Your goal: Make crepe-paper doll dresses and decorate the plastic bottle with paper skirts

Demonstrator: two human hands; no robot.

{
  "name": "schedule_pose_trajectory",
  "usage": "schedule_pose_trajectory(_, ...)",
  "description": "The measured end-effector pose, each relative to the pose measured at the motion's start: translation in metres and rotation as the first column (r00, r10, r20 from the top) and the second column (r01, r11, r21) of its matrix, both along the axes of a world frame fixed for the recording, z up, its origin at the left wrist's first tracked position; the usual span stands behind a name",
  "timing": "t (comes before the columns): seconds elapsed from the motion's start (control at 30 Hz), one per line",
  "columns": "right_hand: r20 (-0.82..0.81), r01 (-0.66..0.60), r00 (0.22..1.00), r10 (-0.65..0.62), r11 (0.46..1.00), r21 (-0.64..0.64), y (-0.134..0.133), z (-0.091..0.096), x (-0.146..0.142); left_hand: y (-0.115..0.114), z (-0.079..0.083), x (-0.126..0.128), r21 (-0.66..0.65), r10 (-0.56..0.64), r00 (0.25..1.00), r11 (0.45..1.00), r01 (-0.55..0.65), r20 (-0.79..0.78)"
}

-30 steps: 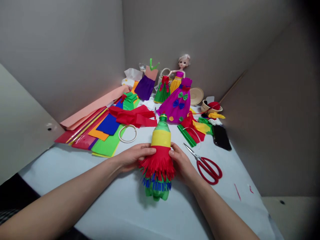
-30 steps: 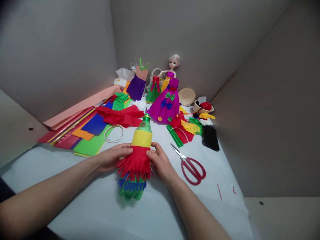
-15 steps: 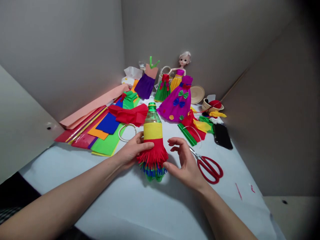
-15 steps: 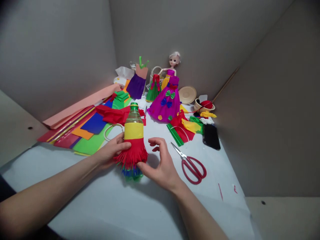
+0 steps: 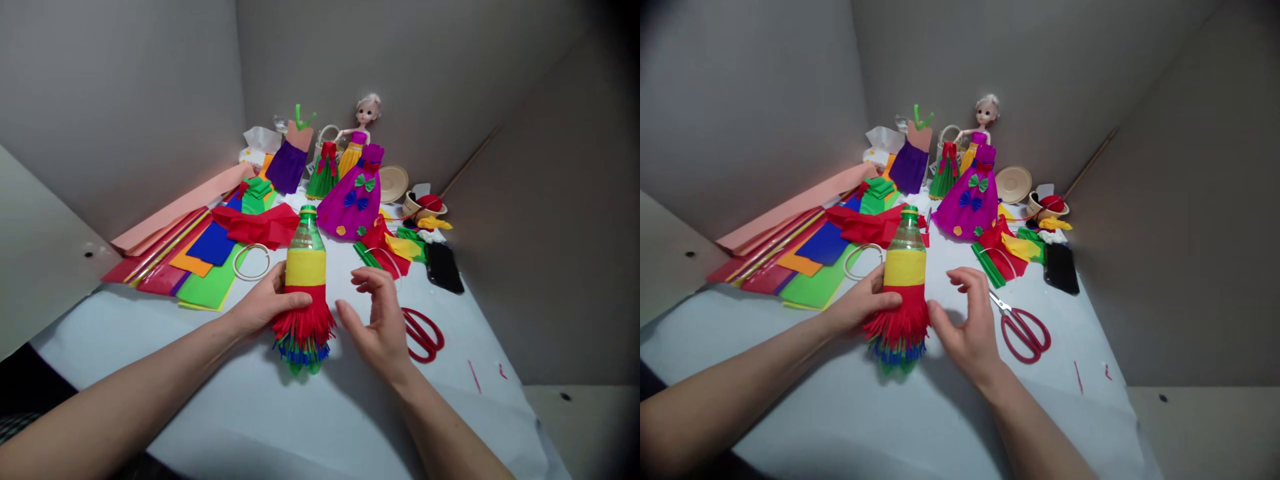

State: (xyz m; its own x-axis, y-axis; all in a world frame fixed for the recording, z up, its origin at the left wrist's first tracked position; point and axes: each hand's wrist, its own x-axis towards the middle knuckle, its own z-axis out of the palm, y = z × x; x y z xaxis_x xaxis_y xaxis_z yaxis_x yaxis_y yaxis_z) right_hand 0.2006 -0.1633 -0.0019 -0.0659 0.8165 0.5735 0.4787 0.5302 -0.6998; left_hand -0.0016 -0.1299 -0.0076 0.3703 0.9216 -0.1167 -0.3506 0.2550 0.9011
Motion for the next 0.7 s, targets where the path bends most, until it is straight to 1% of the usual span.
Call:
schedule_pose_trajectory(0.03,-0.042,0.027,0.999,-0.027,1.000,0.008,0.000,0.000,0.001,0.000,0.000,0.000,-0.002,-0.006,1.000,1.000,0.006,0.002)
schedule_pose_trajectory(0.07,-0.059,0.023,0.998,-0.022,1.000,0.017,0.000,0.001,0.001,0.000,-0.001,0.000,-0.003,-0.006,1.000,1.000,0.006,0.005)
schedule_pose_trajectory(0.1,-0.045,-0.008,0.999,0.010,1.000,0.029,0.000,0.002,0.001,0.000,-0.001,0.000,-0.002,-0.003,1.000,1.000,0.003,0.007)
schedule_pose_trajectory(0.13,-0.001,-0.056,0.998,0.056,0.997,0.046,-0.002,0.004,0.001,0.000,-0.001,0.000,0.002,0.004,1.000,1.000,-0.004,0.004)
schedule_pose_trajectory(0.2,0.137,-0.156,0.980,0.144,0.984,0.085,-0.005,0.007,-0.003,0.000,0.000,0.001,0.017,0.020,1.000,1.000,-0.020,-0.014)
schedule_pose_trajectory(0.27,0.258,-0.213,0.950,0.176,0.970,0.120,-0.009,0.009,-0.007,-0.001,0.001,0.001,0.029,0.025,0.999,0.999,-0.024,-0.040)
schedule_pose_trajectory(0.33,0.277,-0.187,0.951,0.135,0.968,0.169,-0.012,0.010,-0.011,-0.003,0.003,0.003,0.029,0.016,0.998,0.999,-0.014,-0.061)
schedule_pose_trajectory(0.43,0.131,-0.043,0.991,0.013,0.973,0.225,-0.012,0.010,-0.010,-0.006,0.004,0.005,0.018,0.000,0.997,1.000,0.001,-0.081)
schedule_pose_trajectory(0.47,0.085,-0.017,0.996,-0.003,0.973,0.228,-0.012,0.011,-0.008,-0.007,0.004,0.005,0.015,-0.003,0.996,1.000,0.004,-0.085)
schedule_pose_trajectory(0.5,0.068,-0.024,0.998,0.009,0.974,0.226,-0.012,0.012,-0.007,-0.008,0.004,0.005,0.013,-0.005,0.996,1.000,0.006,-0.088)
schedule_pose_trajectory(0.57,0.137,-0.127,0.986,0.100,0.970,0.206,-0.012,0.015,-0.006,-0.008,0.003,0.005,0.019,-0.005,0.996,1.000,0.007,-0.091)
schedule_pose_trajectory(0.63,0.270,-0.251,0.942,0.201,0.953,0.168,-0.012,0.016,-0.007,-0.008,0.002,0.004,0.038,0.003,0.995,0.999,0.001,-0.096)
schedule_pose_trajectory(0.67,0.320,-0.286,0.920,0.227,0.946,0.153,-0.013,0.016,-0.008,-0.008,0.002,0.003,0.047,0.006,0.995,0.999,-0.001,-0.098)
schedule_pose_trajectory(0.7,0.341,-0.290,0.912,0.227,0.946,0.147,-0.014,0.015,-0.010,-0.008,0.002,0.003,0.054,0.006,0.995,0.999,0.000,-0.101)
